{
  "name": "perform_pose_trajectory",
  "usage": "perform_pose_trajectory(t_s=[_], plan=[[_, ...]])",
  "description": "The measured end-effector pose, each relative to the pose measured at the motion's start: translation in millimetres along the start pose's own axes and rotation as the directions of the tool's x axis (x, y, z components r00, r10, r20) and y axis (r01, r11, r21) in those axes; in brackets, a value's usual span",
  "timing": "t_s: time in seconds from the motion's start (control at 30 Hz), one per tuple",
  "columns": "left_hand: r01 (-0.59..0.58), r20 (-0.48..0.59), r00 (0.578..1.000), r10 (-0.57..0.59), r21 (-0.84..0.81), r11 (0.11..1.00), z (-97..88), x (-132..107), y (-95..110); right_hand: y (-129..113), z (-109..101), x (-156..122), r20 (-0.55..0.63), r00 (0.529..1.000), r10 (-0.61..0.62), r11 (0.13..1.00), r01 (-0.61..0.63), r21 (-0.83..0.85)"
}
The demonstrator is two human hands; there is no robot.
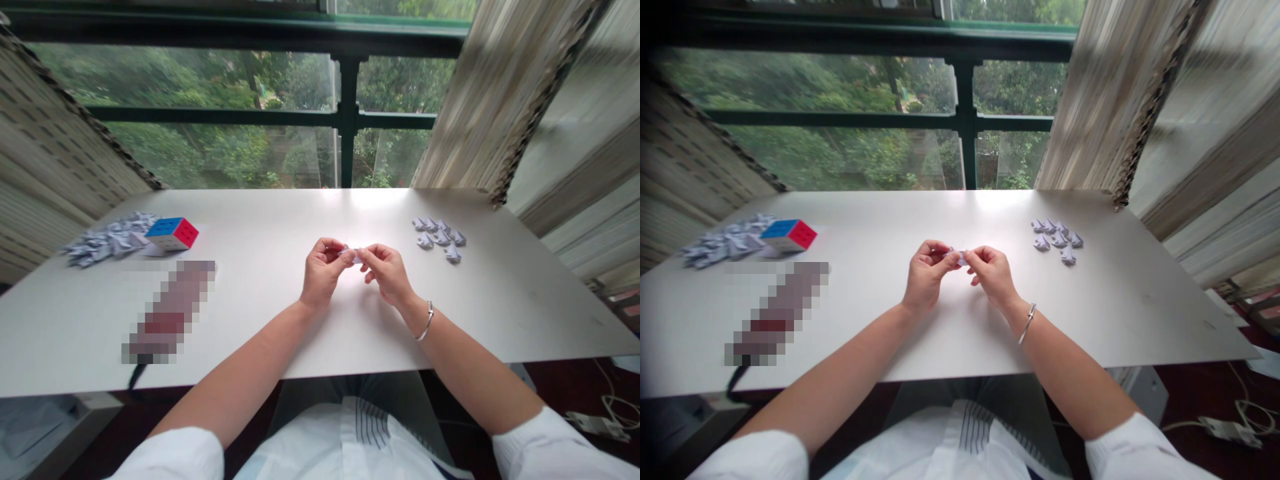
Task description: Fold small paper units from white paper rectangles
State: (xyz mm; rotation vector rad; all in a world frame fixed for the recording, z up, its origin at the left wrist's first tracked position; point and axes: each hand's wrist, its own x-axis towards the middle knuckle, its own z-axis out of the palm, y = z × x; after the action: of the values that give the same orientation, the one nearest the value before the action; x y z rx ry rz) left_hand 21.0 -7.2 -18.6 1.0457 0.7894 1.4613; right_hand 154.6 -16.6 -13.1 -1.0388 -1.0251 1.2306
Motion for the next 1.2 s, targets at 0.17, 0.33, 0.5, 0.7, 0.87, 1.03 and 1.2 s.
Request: perform_pose_trajectory(t_s=[0.17,0.33,0.5,0.7,0.87,1.03,1.2], plan=[[-0.019,0.005,1.0,0.019,0.052,0.998,-2.2,0.8,1.1,1.5,0.7,0.0,-0.016,1.0,-0.019,1.0,0.018,-0.023],[-0.063,-0.007,0.998,0.064,0.109,0.992,-1.2,0.0,1.7,-1.1,2.4,-1.9,-0.013,0.999,0.044,0.999,-0.044,-0.001],[-0.071,-0.002,0.997,0.072,0.14,0.988,3.2,-2.8,-2.0,-0.7,3.9,-2.2,-0.04,0.995,0.086,0.995,-0.084,0.063],[0.06,-0.032,0.998,-0.058,0.064,0.996,-4.1,6.7,-2.7,1.7,-1.5,0.9,-0.023,0.998,0.059,0.997,-0.06,-0.049],[0.208,-0.057,0.977,-0.205,0.061,0.976,-15.3,16.1,2.0,2.4,-10.9,3.0,0.046,0.972,-0.229,0.883,0.227,-0.411],[0.244,-0.018,0.97,-0.244,0.059,0.968,-16.9,17.6,4.2,7.9,-13.4,3.3,0.243,0.905,-0.35,0.664,0.423,-0.617],[0.261,-0.024,0.965,-0.261,0.015,0.965,-16.3,18.9,0.1,9.4,-13.4,4.2,0.219,0.894,-0.391,0.6,0.428,-0.676]])
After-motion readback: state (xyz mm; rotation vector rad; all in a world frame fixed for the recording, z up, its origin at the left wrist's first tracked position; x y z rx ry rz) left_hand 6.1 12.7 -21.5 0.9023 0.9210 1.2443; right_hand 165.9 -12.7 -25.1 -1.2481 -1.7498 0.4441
